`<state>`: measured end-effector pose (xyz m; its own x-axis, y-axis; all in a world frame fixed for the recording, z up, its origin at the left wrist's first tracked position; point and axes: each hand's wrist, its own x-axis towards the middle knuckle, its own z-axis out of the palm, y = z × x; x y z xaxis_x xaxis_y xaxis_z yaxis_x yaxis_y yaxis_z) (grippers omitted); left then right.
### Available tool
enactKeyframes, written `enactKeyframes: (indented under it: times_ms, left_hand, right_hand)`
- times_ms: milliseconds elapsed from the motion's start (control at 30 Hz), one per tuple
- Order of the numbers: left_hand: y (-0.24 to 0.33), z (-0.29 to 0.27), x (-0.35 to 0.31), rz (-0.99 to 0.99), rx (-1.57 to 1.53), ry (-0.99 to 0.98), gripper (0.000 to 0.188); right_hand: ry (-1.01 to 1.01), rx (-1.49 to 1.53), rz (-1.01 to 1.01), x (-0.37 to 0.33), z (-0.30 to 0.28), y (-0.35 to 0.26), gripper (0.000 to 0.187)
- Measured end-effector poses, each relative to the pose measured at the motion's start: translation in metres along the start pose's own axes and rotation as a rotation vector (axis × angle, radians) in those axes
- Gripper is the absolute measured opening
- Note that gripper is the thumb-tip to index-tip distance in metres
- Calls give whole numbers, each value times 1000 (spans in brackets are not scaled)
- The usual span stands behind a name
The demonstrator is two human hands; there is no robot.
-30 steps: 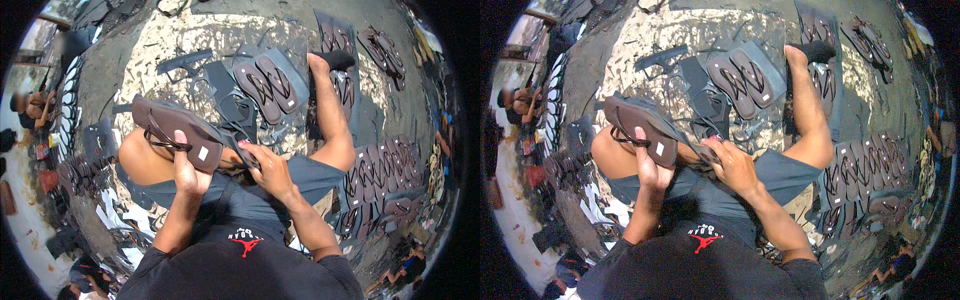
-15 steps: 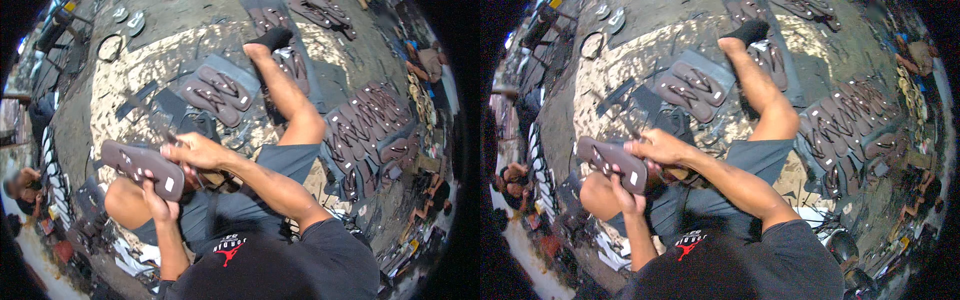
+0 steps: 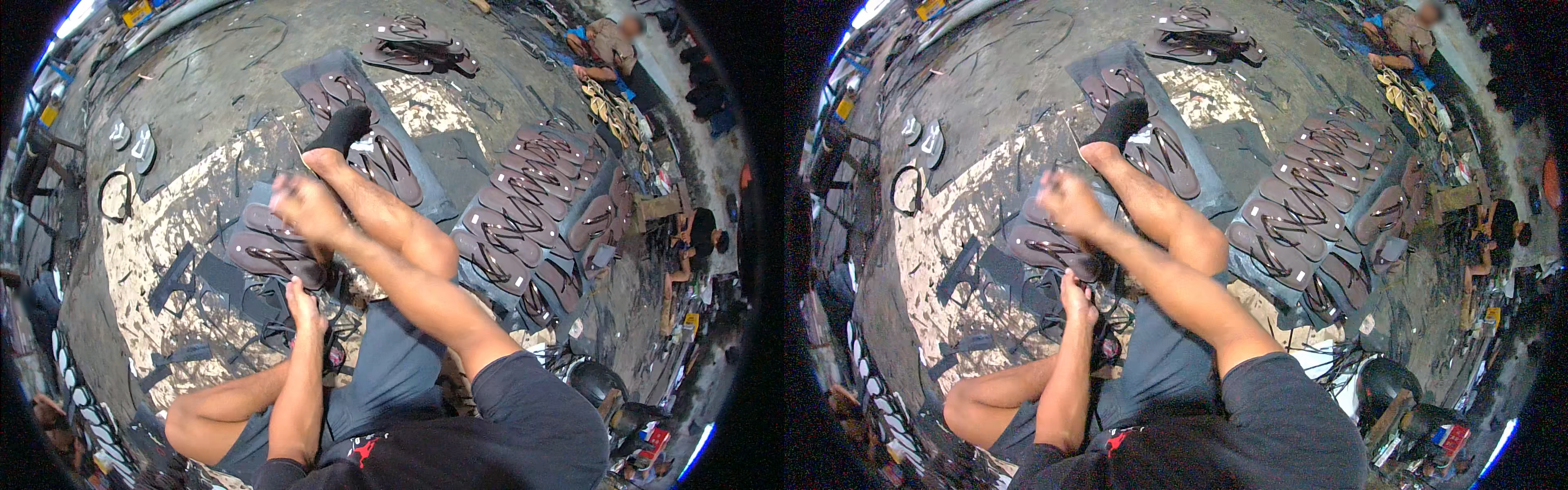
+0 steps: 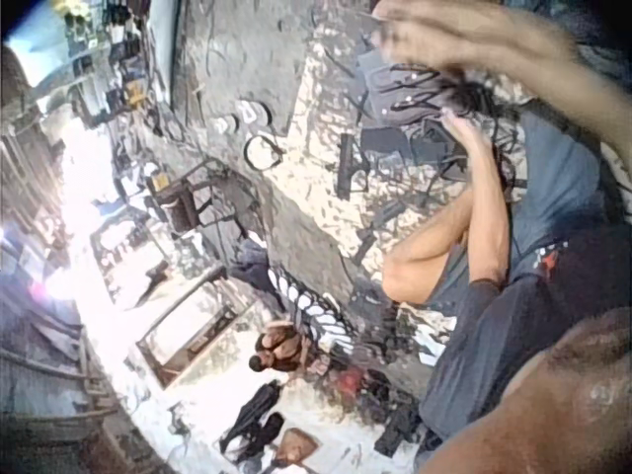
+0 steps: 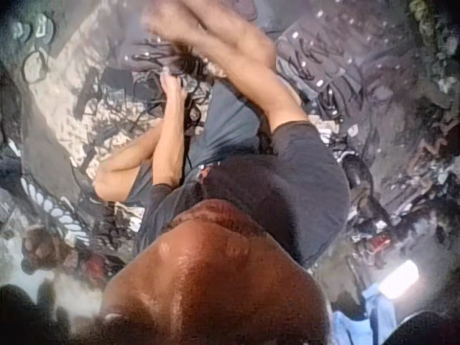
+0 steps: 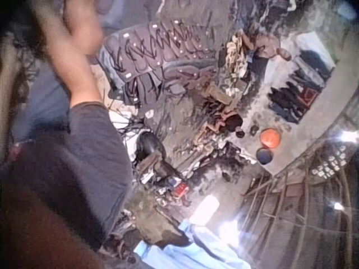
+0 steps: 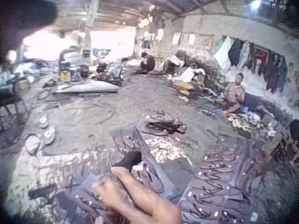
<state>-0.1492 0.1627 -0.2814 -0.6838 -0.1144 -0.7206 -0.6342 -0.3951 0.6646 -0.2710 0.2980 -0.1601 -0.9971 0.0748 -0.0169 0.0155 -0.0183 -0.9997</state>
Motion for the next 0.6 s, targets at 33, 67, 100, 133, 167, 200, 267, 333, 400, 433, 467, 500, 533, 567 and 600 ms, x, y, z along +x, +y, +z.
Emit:
enactKeyframes:
  times_ms: [33,67,100,133,167,200,267,333,400,433,467,500,533,567,600]
  left_hand:
    - [-4,6,4,36,38,23,61]
    - [-13,11,8,64,87,40,48]
    - [-23,15,14,185,121,149,58]
    - [-25,15,17,192,32,97,62]
    - [-29,14,17,219,61,78,59]
    - [-24,17,13,245,89,70,55]
    - [-23,7,29,154,-139,9,49]
    - [-18,-4,44,58,-377,-64,52]
    - [-23,-25,74,61,-516,-8,52]
    - [-15,-25,75,76,-453,37,53]
    - [19,-10,51,100,-128,117,57]
    - [34,-18,55,97,-35,225,61]
    - [43,-25,56,83,62,316,65]
    - [65,-17,37,88,-91,165,64]
    - [72,-27,32,55,-122,79,66]
  right_hand:
    - [-82,-281,-67,-5,20,25,38]
    - [-152,-562,-125,-12,32,49,42]
    - [-211,-645,-74,-13,42,73,44]
    - [-285,-723,-24,-13,52,83,47]
    - [-350,-727,48,-11,58,92,48]
    - [-426,-726,120,-9,66,94,48]
    - [-512,-717,170,-4,80,88,50]
    - [-539,-682,149,-2,92,86,52]
    - [-637,-448,248,-4,97,54,50]
    - [-588,-445,158,-4,86,51,49]
    - [-516,-446,84,-9,61,52,48]
    - [-464,-453,15,-15,47,37,49]
    - [-396,-466,-52,-17,25,22,50]
    - [-387,-445,156,-24,1,8,50]
    - [-378,-420,358,-38,-15,-9,51]
